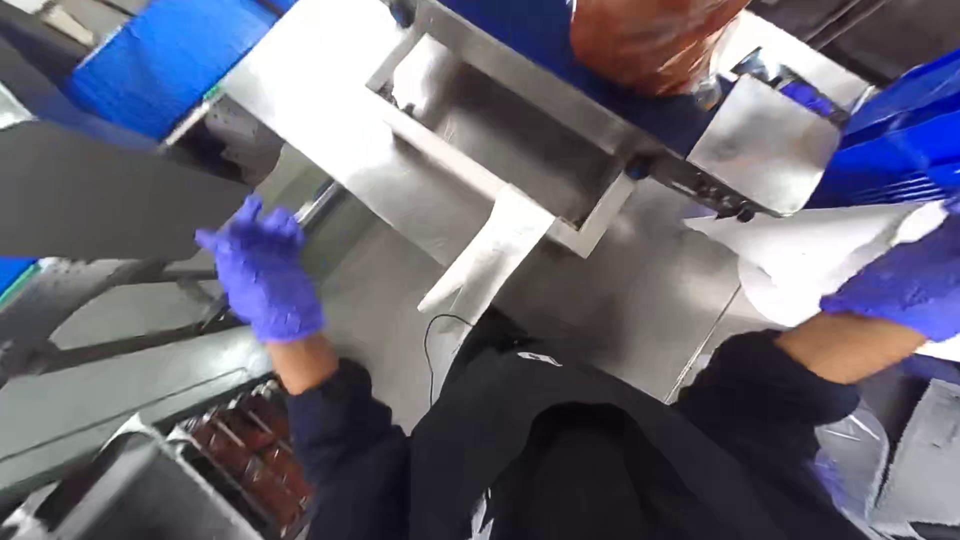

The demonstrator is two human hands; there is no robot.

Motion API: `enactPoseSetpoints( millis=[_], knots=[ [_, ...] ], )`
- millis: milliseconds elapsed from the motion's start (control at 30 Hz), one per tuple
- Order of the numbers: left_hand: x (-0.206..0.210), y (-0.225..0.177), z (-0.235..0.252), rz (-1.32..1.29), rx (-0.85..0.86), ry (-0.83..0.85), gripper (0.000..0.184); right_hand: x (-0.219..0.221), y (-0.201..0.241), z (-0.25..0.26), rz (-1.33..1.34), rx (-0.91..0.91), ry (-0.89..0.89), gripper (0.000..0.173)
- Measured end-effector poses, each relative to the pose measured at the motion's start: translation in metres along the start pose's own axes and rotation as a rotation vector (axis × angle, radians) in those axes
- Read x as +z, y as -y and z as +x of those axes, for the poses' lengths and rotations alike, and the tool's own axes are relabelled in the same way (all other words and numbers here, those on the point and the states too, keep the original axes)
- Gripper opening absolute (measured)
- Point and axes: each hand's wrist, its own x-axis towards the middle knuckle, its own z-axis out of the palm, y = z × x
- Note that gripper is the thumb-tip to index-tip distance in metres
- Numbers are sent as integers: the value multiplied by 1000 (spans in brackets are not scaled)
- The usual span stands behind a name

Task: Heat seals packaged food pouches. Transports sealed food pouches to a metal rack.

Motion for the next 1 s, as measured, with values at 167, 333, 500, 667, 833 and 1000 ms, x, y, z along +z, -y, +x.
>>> enactPoseSetpoints(
  millis=[167, 333, 500, 667, 833, 1000],
  knots=[
    [-139, 10, -138, -11, -111, -703, 54, 10, -26, -88, -12, 334, 17, 32],
    [-198, 4, -148, -194, 27, -719, 59, 64, -30, -173, -155, 558, 308, 39],
    [-233, 2, -96, -144, -25, -674, 61, 114, -3, -229, -289, 439, 471, 27],
    [-290, 9, -60, -63, -119, -585, 58, 140, -14, -298, -492, 556, 353, 21],
    [-327, 24, -20, 31, -249, -388, 58, 156, -32, -361, -672, 712, 331, 60],
    [-285, 39, 24, 128, -335, -55, 56, 181, -65, -361, -598, 715, 149, 67]
  ],
)
